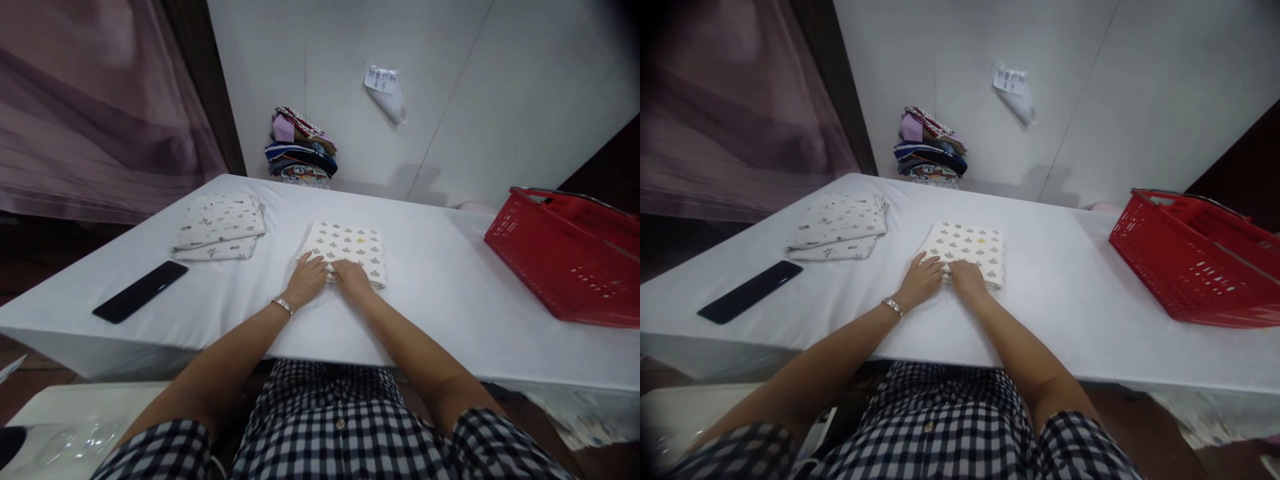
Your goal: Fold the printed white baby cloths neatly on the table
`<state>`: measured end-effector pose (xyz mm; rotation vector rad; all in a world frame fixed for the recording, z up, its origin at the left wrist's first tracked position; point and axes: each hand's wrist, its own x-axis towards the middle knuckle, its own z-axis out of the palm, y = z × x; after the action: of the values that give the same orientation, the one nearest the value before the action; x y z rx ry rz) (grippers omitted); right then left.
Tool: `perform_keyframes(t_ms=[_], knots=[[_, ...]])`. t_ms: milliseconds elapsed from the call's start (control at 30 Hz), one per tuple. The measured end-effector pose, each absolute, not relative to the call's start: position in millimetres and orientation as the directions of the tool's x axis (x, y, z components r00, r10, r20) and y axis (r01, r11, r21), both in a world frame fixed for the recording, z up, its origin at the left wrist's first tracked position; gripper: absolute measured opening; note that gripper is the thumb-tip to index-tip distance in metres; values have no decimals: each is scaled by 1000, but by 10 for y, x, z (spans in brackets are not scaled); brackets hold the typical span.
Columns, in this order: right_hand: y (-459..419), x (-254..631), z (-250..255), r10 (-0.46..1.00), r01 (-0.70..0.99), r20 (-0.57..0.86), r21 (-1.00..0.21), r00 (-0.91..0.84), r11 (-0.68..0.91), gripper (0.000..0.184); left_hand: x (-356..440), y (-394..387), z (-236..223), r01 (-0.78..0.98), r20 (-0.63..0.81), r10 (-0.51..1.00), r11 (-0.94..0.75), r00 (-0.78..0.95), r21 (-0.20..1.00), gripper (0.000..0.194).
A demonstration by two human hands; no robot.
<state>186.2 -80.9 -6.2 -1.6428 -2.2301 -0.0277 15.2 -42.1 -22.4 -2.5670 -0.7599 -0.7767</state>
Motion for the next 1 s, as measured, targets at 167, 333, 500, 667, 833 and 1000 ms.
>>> perform_keyframes(t_ms=[167,333,500,667,833,1000], knots=[[-966,2076,-86,905,930,321,-141,-281,339,31,159,-443,-228,582,579,410,-801,705,-141,19],[-1064,2248,-221,912,953,312,-56,-265,296,36,161,-450,-236,577,582,394,-800,712,-164,21],[-1038,2229,-242,918,954,284,-34,-277,298,38,159,-455,-234,588,577,419,-797,701,-137,20],[-1033,2243,-151,924,948,258,-73,-282,310,38,178,-459,-228,619,557,459,-774,693,-133,22],[-1122,2503,-162,908,939,345,-158,-239,307,39,166,-456,-202,602,543,461,-791,701,-106,34],[-1241,2791,-313,876,910,465,-296,-129,291,37,174,-467,-157,561,515,478,-828,712,-8,37]])
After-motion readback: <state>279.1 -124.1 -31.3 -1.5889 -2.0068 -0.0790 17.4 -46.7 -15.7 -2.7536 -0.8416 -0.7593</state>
